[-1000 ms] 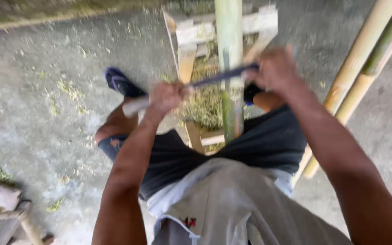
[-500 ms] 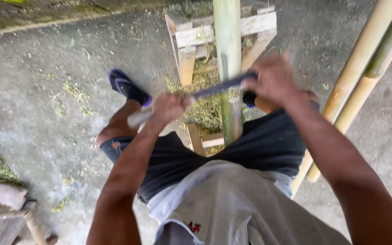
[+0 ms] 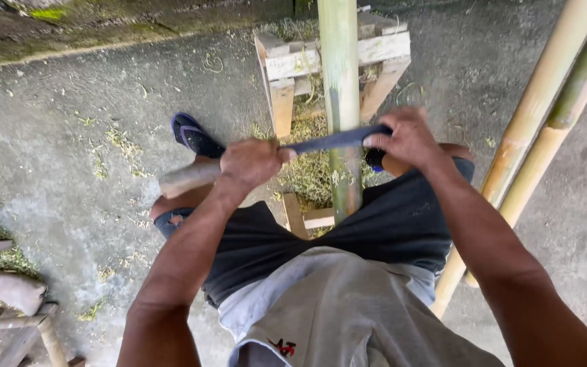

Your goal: The recorder uses a machete to shave and carve the exterior of a bamboo stalk while it rests on a wooden support frame.

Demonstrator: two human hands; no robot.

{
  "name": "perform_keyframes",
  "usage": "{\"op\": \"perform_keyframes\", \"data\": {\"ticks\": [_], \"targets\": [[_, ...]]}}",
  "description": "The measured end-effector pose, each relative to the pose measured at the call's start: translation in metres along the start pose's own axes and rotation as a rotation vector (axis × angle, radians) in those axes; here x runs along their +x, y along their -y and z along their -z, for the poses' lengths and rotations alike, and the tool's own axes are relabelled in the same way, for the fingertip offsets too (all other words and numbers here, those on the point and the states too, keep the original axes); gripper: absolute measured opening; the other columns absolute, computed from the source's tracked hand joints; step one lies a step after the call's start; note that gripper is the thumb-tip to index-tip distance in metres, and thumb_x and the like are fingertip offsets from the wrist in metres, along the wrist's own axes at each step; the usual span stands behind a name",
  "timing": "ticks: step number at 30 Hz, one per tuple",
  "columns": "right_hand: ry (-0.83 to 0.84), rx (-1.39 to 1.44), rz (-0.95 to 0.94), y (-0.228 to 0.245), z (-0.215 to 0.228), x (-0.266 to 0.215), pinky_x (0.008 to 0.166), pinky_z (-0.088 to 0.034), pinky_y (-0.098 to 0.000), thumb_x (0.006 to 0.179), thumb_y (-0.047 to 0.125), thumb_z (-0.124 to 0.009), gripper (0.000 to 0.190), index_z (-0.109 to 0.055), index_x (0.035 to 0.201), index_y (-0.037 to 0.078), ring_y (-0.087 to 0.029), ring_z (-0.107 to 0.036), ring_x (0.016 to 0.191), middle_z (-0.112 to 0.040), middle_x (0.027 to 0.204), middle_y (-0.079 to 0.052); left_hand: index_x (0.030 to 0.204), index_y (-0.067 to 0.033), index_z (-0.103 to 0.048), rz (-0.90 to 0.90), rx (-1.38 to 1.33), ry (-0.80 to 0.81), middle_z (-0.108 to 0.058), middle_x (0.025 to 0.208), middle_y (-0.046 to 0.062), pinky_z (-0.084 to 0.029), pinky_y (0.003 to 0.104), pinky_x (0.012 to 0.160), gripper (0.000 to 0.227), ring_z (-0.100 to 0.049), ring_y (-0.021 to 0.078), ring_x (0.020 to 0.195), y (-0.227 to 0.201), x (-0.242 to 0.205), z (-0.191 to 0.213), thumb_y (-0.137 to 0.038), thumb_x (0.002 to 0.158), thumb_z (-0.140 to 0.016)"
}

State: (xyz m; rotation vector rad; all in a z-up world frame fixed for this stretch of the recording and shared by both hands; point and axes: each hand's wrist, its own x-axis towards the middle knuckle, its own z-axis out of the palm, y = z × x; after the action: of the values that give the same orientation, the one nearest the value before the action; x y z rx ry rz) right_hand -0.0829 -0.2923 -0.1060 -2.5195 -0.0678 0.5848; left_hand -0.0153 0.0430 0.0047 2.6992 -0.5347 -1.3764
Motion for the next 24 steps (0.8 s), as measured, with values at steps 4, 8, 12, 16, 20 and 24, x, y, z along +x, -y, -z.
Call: {"op": "perform_keyframes", "data": {"ticks": [4, 8, 12, 16, 20, 24], "targets": [[-0.112, -0.008, -0.028, -0.009, -0.001, -0.001, 0.097, -0.046, -0.0445, 0.079, 0.062, -0.07, 0.05, -0.072, 0.095, 0.015, -0.028, -0.054, 0.105, -0.063, 0.099, -0.006, 0.112, -0.0122, -0.067, 0.009, 0.042, -0.025, -0.068, 0.083, 0.01, -0.058, 0.049, 0.079, 0.059, -0.072, 0.0251, 0.081, -0.026, -0.012, 0.019, -0.06, 0.106, -0.032], [-0.03, 0.14, -0.109, -0.02, -0.006, 0.006, 0.097, -0.044, -0.0443, 0.076, 0.064, -0.071, 0.053, -0.071, 0.095, 0.014, -0.025, -0.056, 0.102, -0.064, 0.096, -0.006, 0.109, -0.0115, -0.065, 0.03, 0.135, 0.045, -0.062, 0.077, 0.008, -0.06, 0.047, 0.068, 0.059, -0.069, 0.0206, 0.07, -0.041, -0.019, 0.042, -0.057, 0.107, -0.028], [-0.147, 0.054, -0.004, -0.044, -0.014, 0.02, 0.1, -0.041, -0.0455, 0.082, 0.061, -0.075, 0.053, -0.071, 0.096, 0.01, -0.029, -0.055, 0.104, -0.065, 0.098, -0.009, 0.102, -0.0132, -0.068, -0.028, 0.144, -0.138, -0.055, 0.071, 0.004, -0.056, 0.048, 0.067, 0.057, -0.062, 0.0181, 0.066, -0.035, 0.009, 0.029, -0.057, 0.103, -0.032], [-0.101, 0.147, -0.014, -0.023, -0.002, 0.015, 0.1, -0.042, -0.0447, 0.079, 0.056, -0.078, 0.049, -0.07, 0.092, 0.01, -0.027, -0.059, 0.099, -0.066, 0.094, -0.007, 0.101, -0.0118, -0.071, -0.021, 0.232, -0.012, -0.054, 0.072, 0.003, -0.055, 0.048, 0.075, 0.059, -0.064, 0.0185, 0.072, -0.052, -0.011, 0.055, -0.056, 0.105, -0.033], [-0.149, 0.12, -0.003, -0.046, -0.005, 0.028, 0.094, -0.049, -0.0431, 0.079, 0.056, -0.08, 0.051, -0.069, 0.095, 0.008, -0.028, -0.06, 0.099, -0.065, 0.096, -0.008, 0.1, -0.0107, -0.071, -0.013, 0.187, -0.121, -0.056, 0.075, 0.004, -0.058, 0.046, 0.072, 0.057, -0.065, 0.021, 0.077, -0.04, 0.02, 0.031, -0.056, 0.104, -0.038], [-0.084, 0.098, -0.012, -0.036, -0.012, 0.009, 0.094, -0.049, -0.0445, 0.078, 0.057, -0.08, 0.054, -0.071, 0.094, 0.006, -0.028, -0.061, 0.099, -0.067, 0.093, -0.009, 0.104, -0.012, -0.07, -0.055, 0.213, -0.122, -0.058, 0.072, 0.005, -0.057, 0.045, 0.067, 0.052, -0.068, 0.0218, 0.074, -0.049, -0.006, 0.036, -0.054, 0.104, -0.04]]}}
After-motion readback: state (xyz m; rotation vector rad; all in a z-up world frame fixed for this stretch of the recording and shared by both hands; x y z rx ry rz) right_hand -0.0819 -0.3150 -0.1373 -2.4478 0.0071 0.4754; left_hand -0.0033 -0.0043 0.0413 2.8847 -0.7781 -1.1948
